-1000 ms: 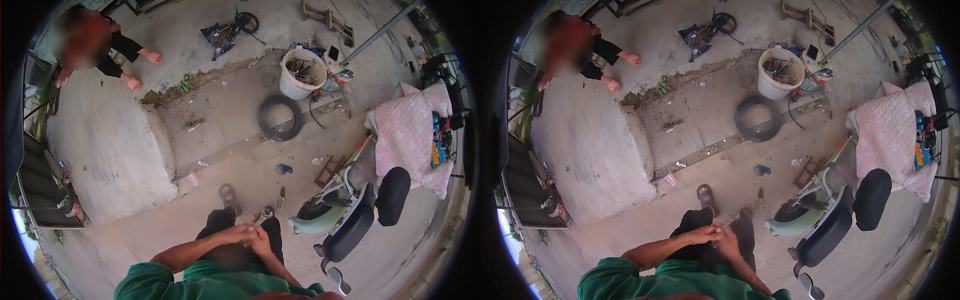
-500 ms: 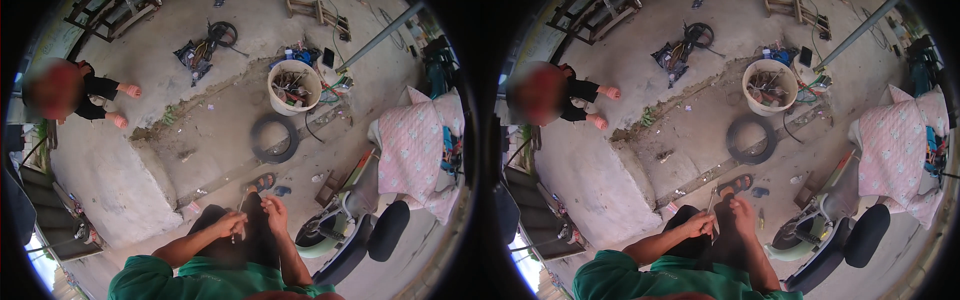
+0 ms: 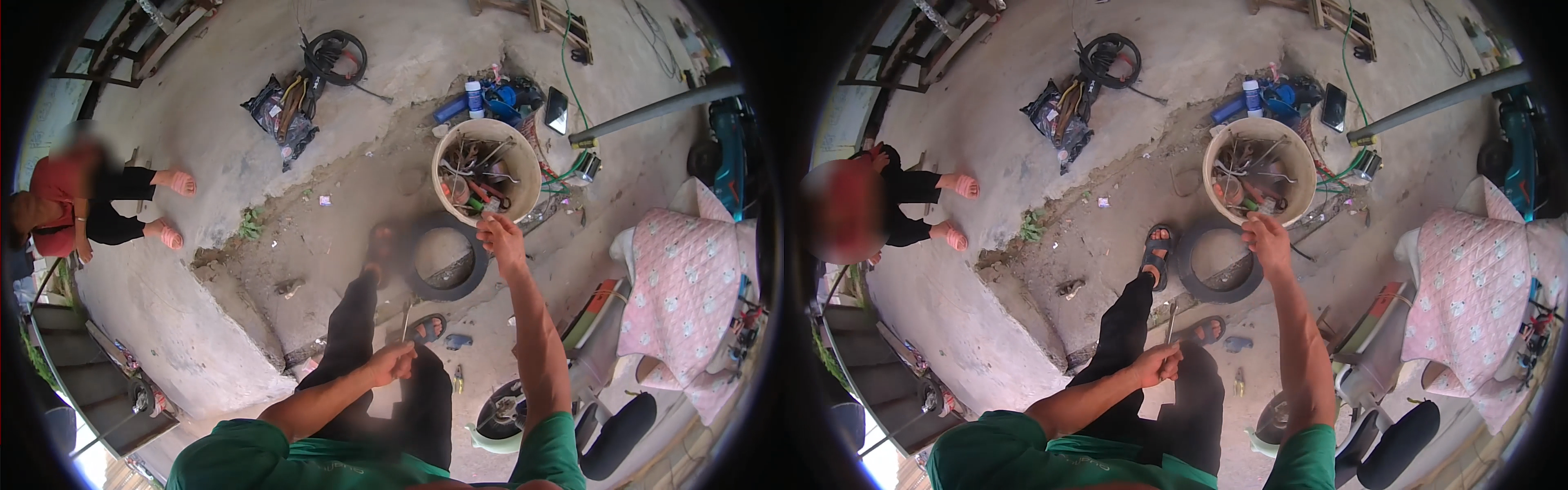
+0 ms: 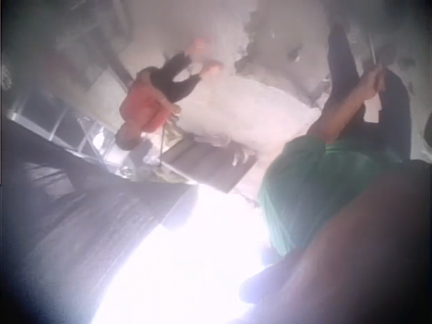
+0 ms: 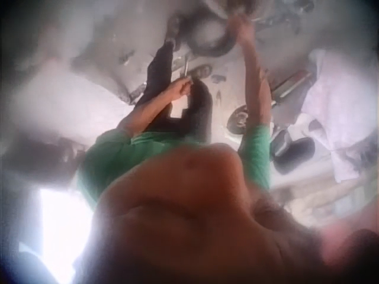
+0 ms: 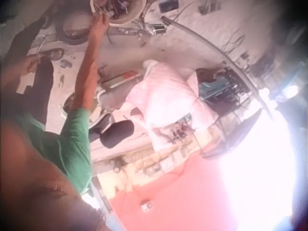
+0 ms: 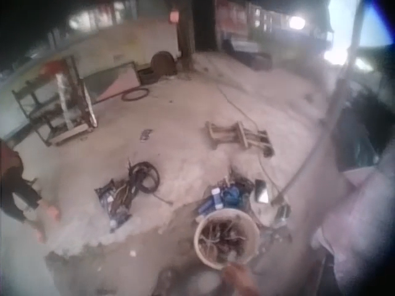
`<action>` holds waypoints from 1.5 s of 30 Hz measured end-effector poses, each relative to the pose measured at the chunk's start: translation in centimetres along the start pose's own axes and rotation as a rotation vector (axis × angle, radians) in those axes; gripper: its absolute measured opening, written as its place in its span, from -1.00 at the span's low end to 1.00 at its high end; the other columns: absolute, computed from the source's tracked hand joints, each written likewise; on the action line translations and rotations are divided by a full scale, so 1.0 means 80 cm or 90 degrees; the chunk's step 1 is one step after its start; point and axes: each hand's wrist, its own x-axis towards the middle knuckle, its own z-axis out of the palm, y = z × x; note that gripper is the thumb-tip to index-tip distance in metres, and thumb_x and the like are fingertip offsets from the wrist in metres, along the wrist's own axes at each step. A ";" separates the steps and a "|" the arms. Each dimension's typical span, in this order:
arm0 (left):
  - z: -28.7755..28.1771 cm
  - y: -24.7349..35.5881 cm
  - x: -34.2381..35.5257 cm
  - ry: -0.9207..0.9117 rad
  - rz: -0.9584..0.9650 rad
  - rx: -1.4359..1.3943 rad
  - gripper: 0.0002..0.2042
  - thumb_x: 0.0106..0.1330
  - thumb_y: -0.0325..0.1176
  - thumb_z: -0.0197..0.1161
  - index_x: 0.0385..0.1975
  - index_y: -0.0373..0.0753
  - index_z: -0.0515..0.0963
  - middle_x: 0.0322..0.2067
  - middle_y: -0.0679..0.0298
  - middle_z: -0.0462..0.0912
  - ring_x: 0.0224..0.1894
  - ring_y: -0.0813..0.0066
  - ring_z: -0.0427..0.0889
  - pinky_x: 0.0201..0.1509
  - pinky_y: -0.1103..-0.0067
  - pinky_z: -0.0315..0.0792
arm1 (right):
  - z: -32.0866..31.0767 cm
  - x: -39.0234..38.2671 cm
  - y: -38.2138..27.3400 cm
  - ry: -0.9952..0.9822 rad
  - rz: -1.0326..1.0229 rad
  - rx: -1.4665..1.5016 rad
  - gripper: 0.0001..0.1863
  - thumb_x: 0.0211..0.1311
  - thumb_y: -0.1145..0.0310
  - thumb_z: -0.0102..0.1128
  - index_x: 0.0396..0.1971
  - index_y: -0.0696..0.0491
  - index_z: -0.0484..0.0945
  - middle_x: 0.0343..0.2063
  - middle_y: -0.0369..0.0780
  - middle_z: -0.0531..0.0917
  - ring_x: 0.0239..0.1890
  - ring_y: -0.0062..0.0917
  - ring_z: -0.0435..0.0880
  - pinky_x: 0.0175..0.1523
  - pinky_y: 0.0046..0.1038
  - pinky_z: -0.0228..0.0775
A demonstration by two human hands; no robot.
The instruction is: The person uses a screwdriver and a socket wrench to disassemble the rear mudguard and wheel assembly of an electric scooter. The person removes a plastic footrest, loosens several bolts on the rear wheel hub, and then uses a flathead screwdriver to pry components of the fender and frame.
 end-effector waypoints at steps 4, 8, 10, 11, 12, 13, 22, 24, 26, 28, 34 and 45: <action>0.016 0.104 0.011 0.045 -0.007 0.205 -0.64 0.53 -0.05 0.17 -0.30 -0.27 0.58 -0.74 0.31 0.41 -0.75 0.48 0.31 -0.44 0.45 0.32 | 0.004 0.168 0.010 0.009 -0.023 -0.085 -0.58 0.41 0.13 0.19 0.11 0.07 0.66 -0.24 -0.31 0.76 -0.32 -0.68 0.66 -0.23 -0.55 0.46; 0.003 0.168 0.012 0.062 -0.047 0.109 -0.65 0.54 -0.07 0.14 -0.30 -0.27 0.59 -0.74 0.30 0.41 -0.75 0.47 0.31 -0.44 0.45 0.30 | 0.010 0.325 0.046 0.006 -0.003 -0.126 -0.54 0.35 0.14 0.19 0.13 0.09 0.64 -0.20 -0.21 0.78 -0.22 -0.49 0.73 -0.12 -0.41 0.52; -0.003 0.190 0.018 0.006 -0.001 0.003 -0.66 0.53 -0.08 0.13 -0.31 -0.26 0.61 -0.74 0.29 0.42 -0.75 0.47 0.32 -0.44 0.44 0.30 | 0.029 0.382 0.062 0.103 -0.069 -0.281 -0.52 0.30 0.12 0.18 0.12 0.08 0.63 -0.14 -0.11 0.77 -0.09 -0.26 0.74 0.01 -0.29 0.52; 0.001 0.199 0.019 0.019 -0.018 -0.013 -0.66 0.52 -0.08 0.13 -0.32 -0.25 0.62 -0.74 0.29 0.41 -0.75 0.47 0.31 -0.44 0.43 0.30 | 0.037 0.399 0.068 0.135 -0.087 -0.332 -0.52 0.29 0.12 0.18 0.11 0.07 0.63 -0.12 -0.07 0.76 -0.04 -0.18 0.74 0.05 -0.25 0.52; -0.001 0.210 0.021 0.032 -0.017 -0.019 -0.66 0.52 -0.08 0.13 -0.32 -0.25 0.62 -0.74 0.29 0.41 -0.75 0.47 0.31 -0.44 0.43 0.30 | 0.050 0.412 0.064 0.153 -0.095 -0.361 -0.51 0.27 0.11 0.16 0.11 0.06 0.63 -0.08 -0.02 0.74 0.03 -0.07 0.69 0.12 -0.20 0.49; -0.002 0.214 0.020 0.044 -0.034 -0.012 -0.65 0.51 -0.07 0.14 -0.32 -0.25 0.62 -0.75 0.29 0.40 -0.75 0.47 0.30 -0.44 0.43 0.30 | 0.059 0.422 0.061 0.171 -0.103 -0.392 -0.51 0.25 0.10 0.15 0.11 0.04 0.62 -0.04 0.03 0.72 0.10 0.03 0.64 0.19 -0.14 0.45; 0.009 0.248 0.029 0.057 -0.087 -0.049 -0.65 0.49 -0.08 0.14 -0.32 -0.27 0.63 -0.73 0.28 0.42 -0.73 0.44 0.35 -0.41 0.40 0.39 | 0.059 0.477 0.070 0.318 -0.072 -0.491 -0.55 0.20 0.03 0.17 -0.09 0.04 0.72 -0.18 0.08 0.74 -0.01 0.05 0.69 0.09 -0.06 0.52; 0.014 0.249 0.029 0.064 -0.064 -0.032 -0.65 0.49 -0.07 0.14 -0.32 -0.27 0.63 -0.73 0.27 0.42 -0.73 0.44 0.36 -0.43 0.41 0.40 | 0.071 0.474 0.077 0.370 -0.097 -0.527 -0.58 0.18 0.05 0.20 -0.12 0.04 0.71 -0.13 0.10 0.72 0.01 0.05 0.67 0.10 -0.04 0.51; 0.010 0.245 0.035 0.058 -0.054 -0.037 -0.64 0.48 -0.07 0.14 -0.33 -0.27 0.62 -0.73 0.26 0.43 -0.73 0.43 0.36 -0.43 0.41 0.41 | 0.076 0.457 0.076 0.393 -0.089 -0.513 -0.62 0.17 0.08 0.27 -0.12 0.01 0.70 -0.17 0.06 0.74 -0.04 0.02 0.70 0.08 -0.07 0.52; 0.012 0.245 0.038 0.046 -0.044 -0.043 -0.64 0.48 -0.06 0.14 -0.33 -0.27 0.62 -0.73 0.26 0.43 -0.72 0.43 0.37 -0.44 0.41 0.41 | 0.072 0.427 0.071 0.395 -0.248 -0.550 -0.63 0.16 0.12 0.34 -0.09 -0.01 0.69 -0.23 -0.02 0.75 -0.15 0.03 0.70 0.04 -0.10 0.53; 0.022 0.243 0.041 0.111 -0.069 -0.010 -0.65 0.49 -0.07 0.13 -0.35 -0.25 0.61 -0.72 0.26 0.43 -0.73 0.43 0.36 -0.45 0.43 0.40 | 0.055 0.335 0.091 0.314 -0.153 -0.135 -0.80 0.23 0.48 0.32 -0.16 0.15 0.59 -0.10 -0.15 0.72 -0.05 -0.56 0.69 0.00 -0.47 0.54; 0.019 0.216 0.032 0.167 -0.052 0.078 -0.71 0.48 -0.12 0.21 -0.31 -0.26 0.55 -0.68 0.31 0.45 -0.65 0.47 0.44 -0.50 0.48 0.40 | -0.068 0.144 -0.063 0.298 -0.335 0.358 -0.78 0.41 0.56 0.23 0.00 0.14 0.52 0.06 -0.10 0.68 0.05 -0.36 0.70 0.16 -0.37 0.61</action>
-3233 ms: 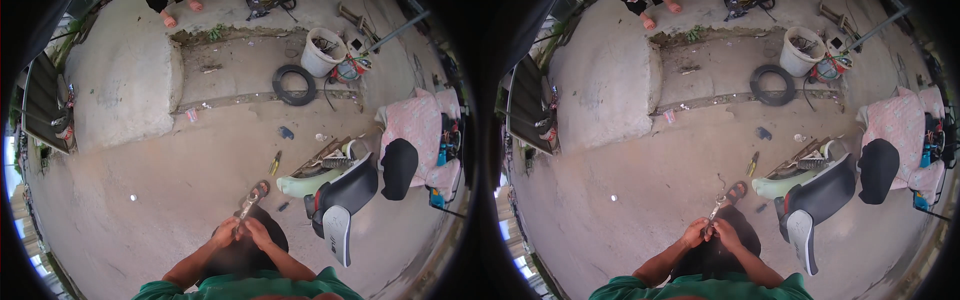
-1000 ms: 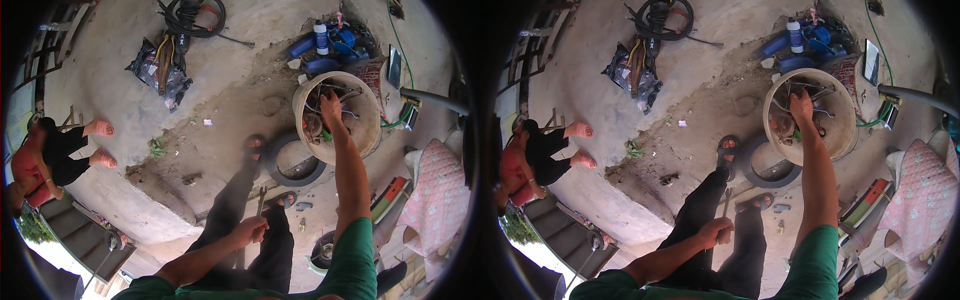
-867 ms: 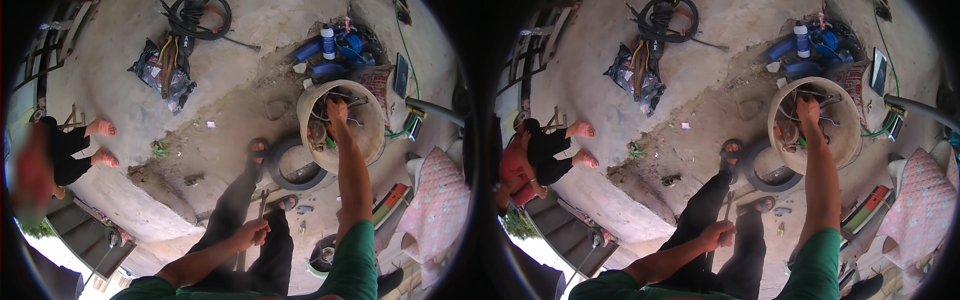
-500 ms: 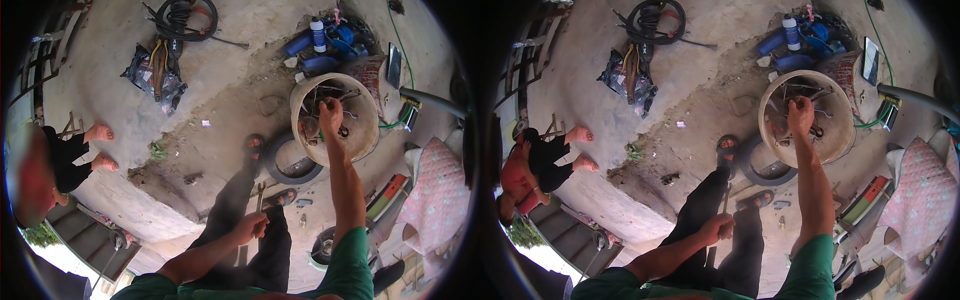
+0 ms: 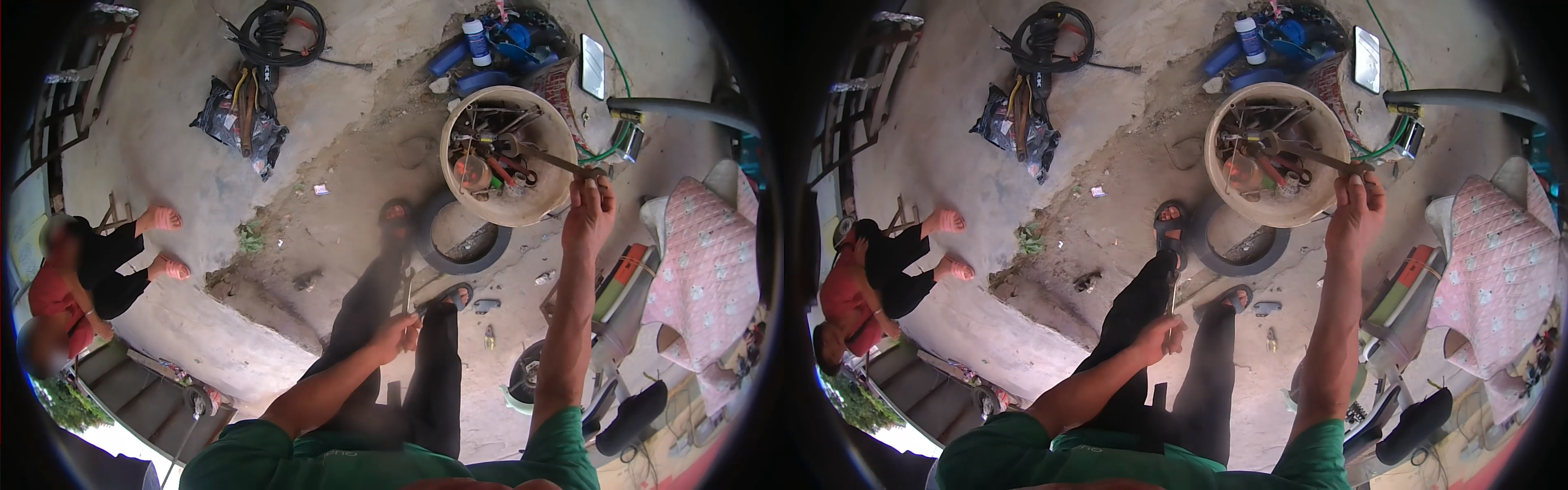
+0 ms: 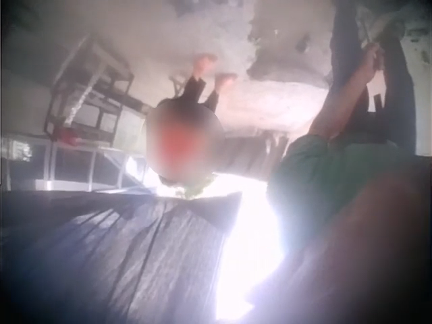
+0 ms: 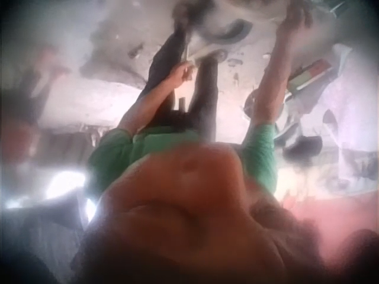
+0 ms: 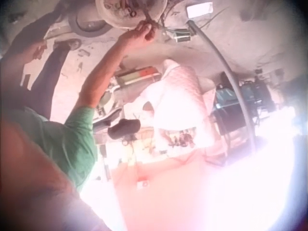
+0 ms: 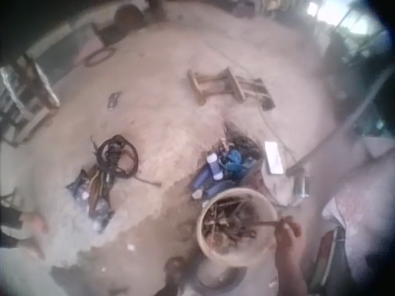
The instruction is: The person uses a screwdriver and a socket wrench to disassemble the rear mudguard and wheel assembly of an electric scooter. The person removes a plastic footrest, loosens several bolts on the rear wheel hub, and then uses a flathead screwdriver to pry components of the fender and frame.
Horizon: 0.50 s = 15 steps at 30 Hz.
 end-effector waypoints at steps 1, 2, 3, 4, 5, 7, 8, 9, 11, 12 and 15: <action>-0.008 -0.006 0.002 -0.010 0.018 0.002 -0.71 0.49 -0.13 0.21 -0.33 -0.25 0.55 -0.67 0.32 0.45 -0.65 0.47 0.44 -0.51 0.48 0.39 | -0.004 -0.006 -0.014 0.004 0.038 0.061 -0.77 0.43 0.54 0.21 0.03 0.13 0.52 0.05 -0.11 0.68 0.03 -0.36 0.71 0.14 -0.39 0.62; -0.022 -0.018 0.008 -0.031 0.025 0.012 -0.68 0.48 -0.09 0.20 -0.28 -0.27 0.55 -0.60 0.33 0.46 -0.61 0.47 0.45 -0.46 0.43 0.42 | -0.007 -0.016 -0.024 0.024 0.060 0.072 -0.76 0.45 0.53 0.18 0.06 0.11 0.53 0.04 -0.14 0.69 0.01 -0.35 0.73 0.04 -0.49 0.65; -0.022 -0.021 0.007 -0.033 0.028 0.022 -0.68 0.48 -0.09 0.20 -0.28 -0.27 0.55 -0.60 0.33 0.46 -0.61 0.47 0.45 -0.46 0.43 0.42 | -0.021 -0.027 -0.036 0.029 0.053 0.078 -0.76 0.45 0.53 0.18 0.06 0.11 0.53 0.04 -0.14 0.69 0.01 -0.35 0.73 0.04 -0.49 0.65; -0.021 -0.025 0.007 0.005 0.009 0.035 -0.69 0.48 -0.09 0.21 -0.28 -0.26 0.55 -0.59 0.34 0.47 -0.60 0.48 0.46 -0.48 0.44 0.42 | -0.036 -0.038 -0.046 0.040 0.094 0.107 -0.76 0.44 0.53 0.19 0.06 0.10 0.53 0.03 -0.15 0.69 0.01 -0.36 0.73 0.00 -0.52 0.65; -0.021 -0.030 0.006 0.044 -0.009 0.047 -0.69 0.48 -0.09 0.21 -0.28 -0.25 0.56 -0.58 0.34 0.48 -0.60 0.49 0.47 -0.49 0.44 0.41 | -0.051 -0.050 -0.054 0.049 0.135 0.137 -0.75 0.43 0.53 0.20 0.06 0.09 0.54 0.03 -0.16 0.69 0.01 -0.38 0.73 -0.04 -0.55 0.66; -0.022 -0.040 0.005 0.064 -0.020 0.080 -0.71 0.48 -0.10 0.22 -0.25 -0.24 0.55 -0.56 0.35 0.49 -0.59 0.49 0.48 -0.48 0.46 0.43 | -0.076 -0.077 -0.064 0.065 0.139 0.166 -0.75 0.43 0.53 0.21 0.05 0.06 0.55 0.02 -0.20 0.70 0.00 -0.41 0.74 -0.10 -0.58 0.67; -0.023 -0.049 0.007 0.073 -0.009 0.076 -0.71 0.48 -0.10 0.22 -0.24 -0.23 0.55 -0.56 0.35 0.50 -0.59 0.49 0.48 -0.47 0.47 0.45 | -0.088 -0.091 -0.067 0.088 0.167 0.207 -0.75 0.42 0.52 0.22 0.05 0.04 0.55 0.02 -0.21 0.70 0.00 -0.41 0.74 -0.10 -0.59 0.67; -0.025 -0.059 0.009 0.082 0.003 0.073 -0.71 0.48 -0.09 0.22 -0.22 -0.23 0.54 -0.56 0.35 0.50 -0.59 0.49 0.48 -0.46 0.47 0.46 | -0.099 -0.106 -0.069 0.110 0.195 0.248 -0.75 0.42 0.51 0.23 0.05 0.03 0.55 0.02 -0.23 0.70 -0.01 -0.42 0.74 -0.11 -0.60 0.67; -0.020 -0.073 0.006 0.091 0.017 0.085 -0.71 0.49 -0.08 0.21 -0.22 -0.23 0.54 -0.57 0.35 0.50 -0.59 0.48 0.48 -0.44 0.47 0.47 | -0.116 -0.138 -0.073 0.145 0.211 0.258 -0.72 0.41 0.49 0.26 0.07 0.03 0.53 0.01 -0.26 0.71 -0.01 -0.42 0.75 -0.15 -0.62 0.69; -0.019 -0.083 0.001 0.102 0.027 0.086 -0.70 0.49 -0.07 0.20 -0.22 -0.23 0.53 -0.58 0.34 0.50 -0.60 0.48 0.48 -0.42 0.46 0.49 | -0.125 -0.153 -0.075 0.126 0.215 0.285 -0.73 0.41 0.50 0.26 0.06 0.04 0.53 0.01 -0.25 0.71 -0.01 -0.41 0.75 -0.15 -0.62 0.69; -0.018 -0.137 -0.022 0.086 0.058 0.075 -0.70 0.50 -0.08 0.19 -0.24 -0.23 0.53 -0.61 0.31 0.48 -0.61 0.45 0.47 -0.40 0.44 0.49 | -0.157 -0.202 -0.091 0.120 0.227 0.343 -0.77 0.41 0.52 0.24 0.02 0.07 0.56 -0.03 -0.22 0.71 -0.04 -0.39 0.77 -0.20 -0.65 0.70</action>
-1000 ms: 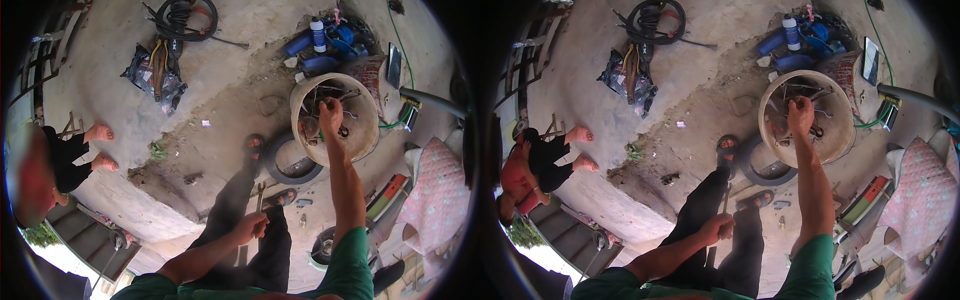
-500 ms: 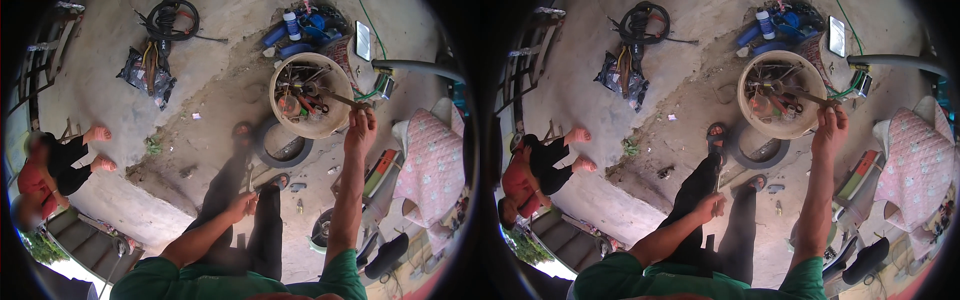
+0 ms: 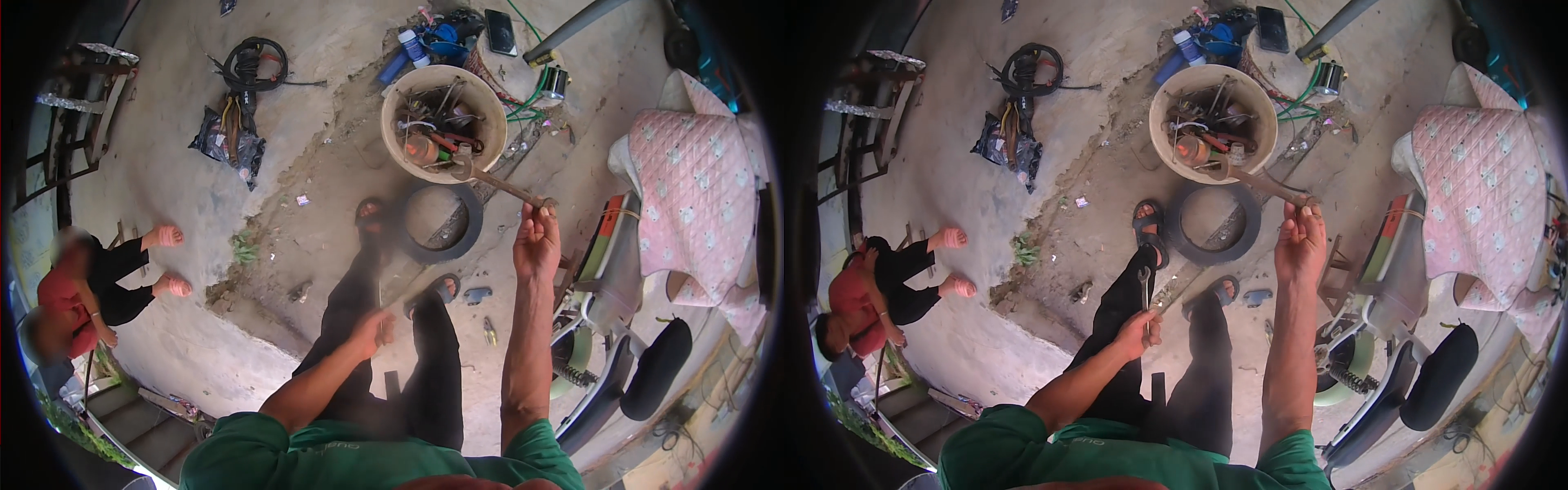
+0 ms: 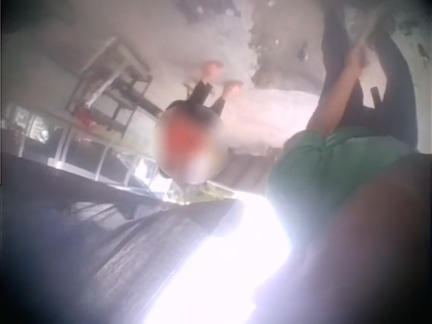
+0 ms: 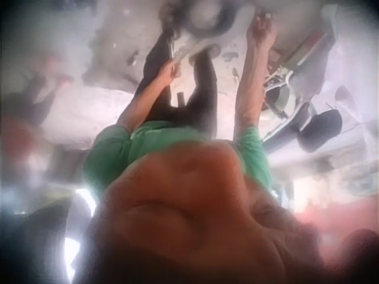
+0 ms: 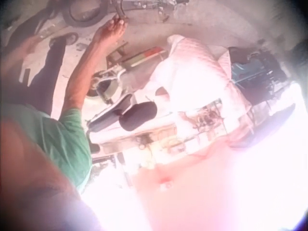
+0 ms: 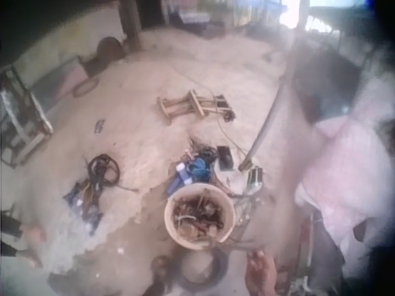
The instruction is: The person uses a screwdriver and a socket wrench to disassemble the rear mudguard and wheel assembly of an electric scooter. The person removes a plastic footrest, loosens several bolts on the rear wheel hub, and then uses a flathead screwdriver to pry components of the fender and frame.
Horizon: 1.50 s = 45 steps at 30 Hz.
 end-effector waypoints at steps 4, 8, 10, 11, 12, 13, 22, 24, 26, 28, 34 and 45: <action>-0.002 -0.136 -0.098 -0.044 0.060 -0.032 -0.78 0.47 -0.23 0.23 -0.27 -0.28 0.54 -0.62 0.25 0.51 -0.64 0.42 0.49 -0.50 0.50 0.40 | -0.052 -0.069 -0.042 0.024 0.034 0.038 -0.77 0.42 0.53 0.21 0.02 0.07 0.54 -0.04 -0.20 0.71 -0.04 -0.39 0.77 -0.26 -0.67 0.68; 0.025 -0.241 -0.210 -0.125 0.102 0.067 -0.76 0.55 -0.25 0.08 -0.22 -0.32 0.54 -0.65 0.22 0.49 -0.62 0.42 0.46 -0.34 0.47 0.45 | -0.095 -0.133 -0.083 -0.011 0.045 0.034 -0.75 0.42 0.53 0.21 0.04 0.04 0.52 -0.01 -0.21 0.70 -0.02 -0.37 0.77 -0.31 -0.70 0.63; 0.021 -0.283 -0.235 -0.124 0.093 0.123 -0.76 0.55 -0.25 0.09 -0.21 -0.32 0.55 -0.64 0.23 0.50 -0.60 0.44 0.47 -0.35 0.50 0.44 | -0.116 -0.163 -0.094 -0.018 0.055 0.032 -0.75 0.41 0.54 0.22 0.04 0.03 0.52 0.01 -0.21 0.70 -0.01 -0.37 0.76 -0.34 -0.71 0.61; 0.017 -0.300 -0.242 -0.121 0.083 0.175 -0.77 0.55 -0.26 0.09 -0.20 -0.32 0.55 -0.63 0.23 0.50 -0.59 0.47 0.47 -0.36 0.53 0.43 | -0.127 -0.178 -0.097 -0.018 0.055 0.036 -0.76 0.41 0.54 0.22 0.02 0.03 0.52 0.02 -0.21 0.69 0.01 -0.36 0.76 -0.36 -0.71 0.58; 0.014 -0.316 -0.250 -0.117 0.088 0.175 -0.77 0.55 -0.26 0.09 -0.20 -0.32 0.55 -0.63 0.23 0.50 -0.59 0.47 0.47 -0.36 0.53 0.43 | -0.137 -0.194 -0.098 -0.019 0.059 0.041 -0.76 0.40 0.54 0.22 0.01 0.02 0.52 0.03 -0.21 0.69 0.02 -0.36 0.75 -0.38 -0.71 0.56; 0.010 -0.329 -0.255 -0.110 0.071 0.160 -0.77 0.56 -0.26 0.10 -0.20 -0.32 0.55 -0.62 0.24 0.51 -0.57 0.49 0.48 -0.38 0.56 0.42 | -0.153 -0.208 -0.096 -0.025 0.063 0.045 -0.76 0.40 0.54 0.22 0.01 0.02 0.52 0.03 -0.21 0.69 0.02 -0.36 0.75 -0.38 -0.71 0.56; -0.078 -0.504 -0.225 -0.101 0.051 0.064 -0.77 0.55 -0.27 0.10 -0.19 -0.33 0.56 -0.58 0.27 0.54 -0.56 0.54 0.50 -0.44 0.60 0.37 | -0.331 -0.388 -0.021 -0.010 0.014 -0.119 -0.79 0.36 0.57 0.25 -0.09 0.01 0.52 -0.02 -0.17 0.70 -0.02 -0.42 0.75 -0.37 -0.61 0.53; -0.106 -0.556 -0.206 -0.079 0.056 0.048 -0.80 0.57 -0.28 0.12 -0.21 -0.30 0.52 -0.57 0.30 0.53 -0.58 0.53 0.53 -0.47 0.60 0.44 | -0.366 -0.440 0.003 0.030 0.003 -0.222 -0.80 0.34 0.56 0.29 -0.13 0.03 0.50 -0.06 -0.18 0.71 -0.04 -0.47 0.74 -0.37 -0.59 0.52; -0.128 -0.591 -0.186 -0.115 0.065 0.008 -0.75 0.58 -0.23 0.08 -0.20 -0.33 0.51 -0.63 0.25 0.50 -0.61 0.45 0.51 -0.49 0.55 0.41 | -0.414 -0.487 0.019 0.036 -0.006 -0.281 -0.81 0.34 0.55 0.30 -0.14 0.05 0.49 -0.09 -0.19 0.72 -0.04 -0.50 0.74 -0.36 -0.59 0.55; -0.144 -0.607 -0.172 -0.061 0.080 0.043 -0.73 0.58 -0.20 0.09 -0.21 -0.32 0.51 -0.64 0.25 0.50 -0.63 0.47 0.49 -0.52 0.56 0.37 | -0.450 -0.521 0.035 0.011 0.002 -0.341 -0.79 0.33 0.58 0.28 -0.14 0.00 0.50 -0.06 -0.19 0.72 -0.02 -0.50 0.74 -0.32 -0.59 0.55; -0.159 -0.638 -0.089 -0.025 0.077 0.185 -0.73 0.47 -0.12 0.25 -0.20 -0.24 0.53 -0.56 0.30 0.56 -0.58 0.53 0.52 -0.51 0.58 0.37 | -0.532 -0.591 0.066 -0.071 0.000 -0.395 -0.77 0.29 0.70 0.23 -0.15 0.09 0.48 -0.03 -0.13 0.68 -0.06 -0.53 0.69 -0.15 -0.57 0.59; -0.073 -0.687 0.181 0.013 0.189 0.669 -0.72 0.47 -0.17 0.21 -0.29 -0.30 0.48 -0.53 0.25 0.59 -0.60 0.51 0.52 -0.54 0.51 0.36 | -0.720 -0.576 0.035 -0.111 -0.104 -0.556 -0.80 0.26 0.68 0.26 -0.18 0.14 0.49 0.02 -0.13 0.64 -0.01 -0.50 0.68 0.09 -0.48 0.57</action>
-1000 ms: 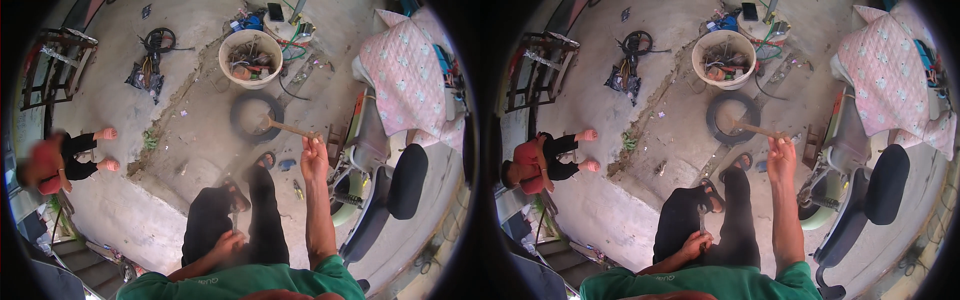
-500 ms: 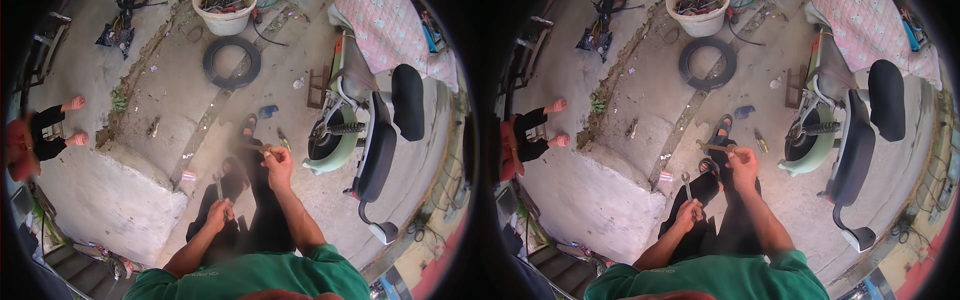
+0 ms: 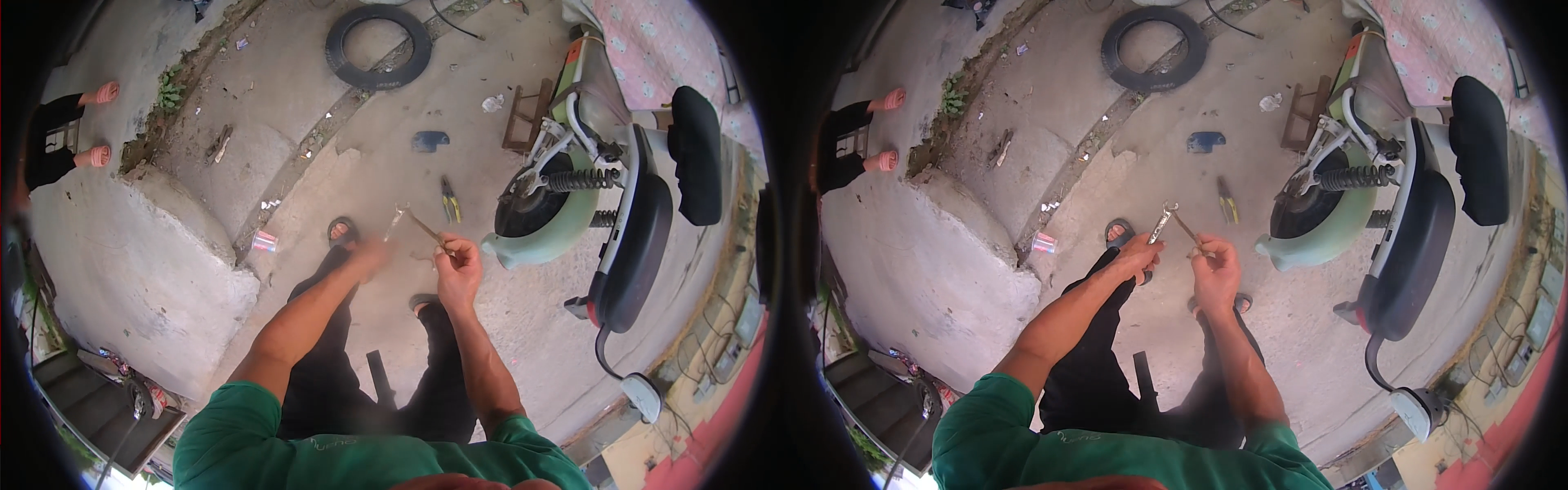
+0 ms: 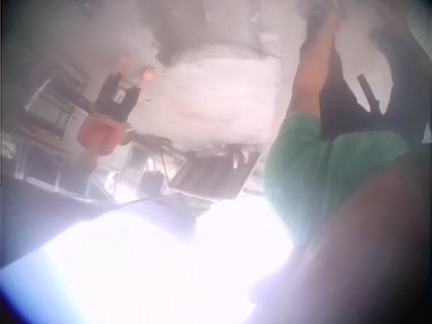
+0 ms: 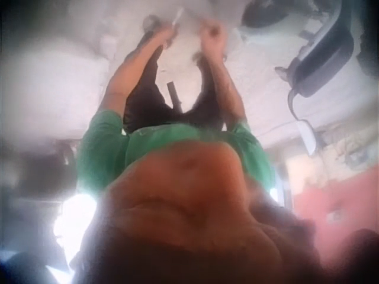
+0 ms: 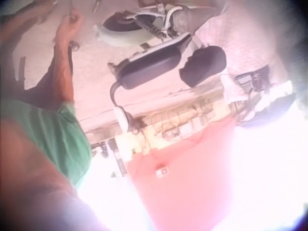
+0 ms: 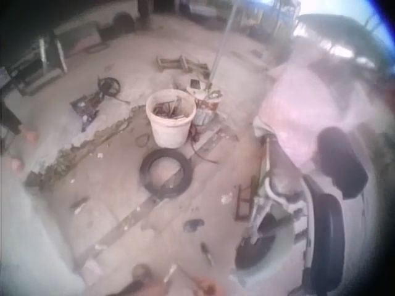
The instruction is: The person uses a screwdriver and a socket wrench to disassemble the rear mudguard and wheel assembly of an electric scooter. The person removes a plastic footrest, loosens several bolts on the rear wheel hub, and then uses a flathead screwdriver to pry components of the fender and frame.
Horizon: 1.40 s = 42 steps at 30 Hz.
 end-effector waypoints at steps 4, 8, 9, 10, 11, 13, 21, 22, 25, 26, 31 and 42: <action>0.011 0.043 0.084 0.011 0.095 -0.040 -0.63 0.45 -0.04 0.19 -0.19 -0.31 0.54 -0.53 0.21 0.61 -0.54 0.39 0.59 -0.38 0.43 0.50 | -0.068 0.049 0.084 -0.027 -0.135 -0.106 -0.81 0.22 0.70 0.23 -0.23 0.13 0.51 -0.01 -0.12 0.68 -0.03 -0.48 0.71 0.03 -0.48 0.61; 0.065 -0.004 0.253 0.391 0.309 0.323 -0.56 0.45 0.04 0.17 -0.16 -0.32 0.57 -0.47 0.18 0.63 -0.41 0.36 0.65 -0.25 0.45 0.53 | -0.103 0.120 0.165 -0.097 -0.428 -0.311 -0.77 0.06 0.70 0.28 -0.29 0.10 0.54 -0.11 -0.10 0.71 -0.06 -0.30 0.73 0.05 -0.37 0.58; 0.087 -0.002 0.275 0.437 0.322 0.281 -0.54 0.46 0.06 0.16 -0.17 -0.32 0.58 -0.44 0.18 0.63 -0.35 0.37 0.66 -0.19 0.47 0.52 | -0.109 0.131 0.189 -0.096 -0.427 -0.307 -0.77 0.06 0.70 0.28 -0.29 0.10 0.54 -0.11 -0.10 0.71 -0.06 -0.30 0.73 0.05 -0.37 0.58; 0.091 0.004 0.289 0.491 0.337 0.240 -0.53 0.47 0.08 0.15 -0.17 -0.32 0.58 -0.40 0.18 0.64 -0.28 0.39 0.66 -0.12 0.50 0.51 | -0.111 0.144 0.211 -0.104 -0.456 -0.339 -0.77 0.05 0.70 0.28 -0.30 0.09 0.55 -0.11 -0.11 0.71 -0.06 -0.29 0.73 0.05 -0.36 0.58; 0.092 0.013 0.288 0.492 0.346 0.249 -0.53 0.47 0.08 0.15 -0.17 -0.32 0.58 -0.40 0.18 0.64 -0.28 0.39 0.66 -0.12 0.50 0.51 | -0.115 0.154 0.237 -0.102 -0.483 -0.374 -0.77 0.04 0.70 0.29 -0.32 0.08 0.55 -0.10 -0.12 0.71 -0.07 -0.27 0.72 0.05 -0.36 0.57; 0.107 0.036 0.274 0.040 0.085 -0.350 -0.55 0.49 0.09 0.12 -0.18 -0.26 0.59 -0.39 0.21 0.63 -0.29 0.41 0.65 -0.12 0.49 0.51 | -0.123 0.171 0.288 -0.097 -0.502 -0.393 -0.78 0.02 0.65 0.31 -0.34 0.06 0.56 -0.12 -0.14 0.72 -0.07 -0.25 0.72 0.05 -0.34 0.57; 0.164 0.051 0.344 -0.161 0.272 -0.389 -0.81 0.55 -0.20 0.12 -0.13 -0.18 0.52 -0.48 0.27 0.60 -0.62 0.53 0.51 -0.58 0.55 0.38 | -0.172 0.170 0.381 -0.310 -0.714 -0.634 -0.71 0.03 0.51 0.35 -0.19 0.03 0.62 0.08 -0.27 0.62 0.15 -0.28 0.62 0.14 -0.28 0.56; 0.160 0.074 0.343 -0.097 0.286 -0.356 -0.85 0.56 -0.24 0.11 -0.10 -0.17 0.50 -0.49 0.28 0.59 -0.64 0.55 0.48 -0.62 0.58 0.35 | -0.184 0.174 0.384 -0.366 -0.773 -0.668 -0.69 0.05 0.45 0.34 -0.13 0.01 0.64 0.06 -0.24 0.61 0.15 -0.27 0.61 0.13 -0.27 0.55; 0.172 0.139 0.329 -0.092 0.394 -0.482 -0.84 0.56 -0.23 0.10 -0.05 -0.14 0.49 -0.52 0.31 0.56 -0.67 0.55 0.45 -0.62 0.55 0.36 | -0.205 0.169 0.382 -0.717 -0.582 -0.852 -0.64 0.07 0.39 0.34 -0.07 -0.01 0.64 0.01 -0.20 0.62 0.09 -0.22 0.62 0.09 -0.26 0.54; 0.178 0.155 0.317 -0.073 0.414 -0.457 -0.84 0.55 -0.21 0.12 -0.09 -0.14 0.52 -0.57 0.34 0.52 -0.69 0.57 0.42 -0.66 0.57 0.27 | -0.213 0.158 0.368 -0.729 -0.506 -0.866 -0.64 0.10 0.34 0.32 -0.06 0.00 0.63 -0.01 -0.18 0.62 0.07 -0.20 0.63 0.08 -0.23 0.53; 0.241 0.151 0.320 -0.081 0.469 -0.248 -0.76 0.54 -0.11 0.17 -0.18 -0.15 0.58 -0.64 0.38 0.44 -0.73 0.65 0.28 -0.69 0.60 0.08 | -0.288 0.137 0.400 -0.730 -0.264 -0.803 -0.65 0.16 0.23 0.28 -0.07 0.04 0.60 -0.08 -0.17 0.65 0.03 -0.15 0.64 0.07 -0.14 0.50; 0.290 0.135 0.350 -0.034 0.702 -0.280 -0.73 0.56 -0.16 0.18 -0.07 -0.26 0.62 -0.55 0.46 0.47 -0.60 0.69 0.37 -0.55 0.67 0.22 | -0.495 0.248 0.367 -0.494 0.034 -1.003 -0.65 0.23 0.10 0.23 -0.29 0.11 0.74 -0.26 -0.06 0.77 -0.16 -0.16 0.73 -0.01 -0.22 0.53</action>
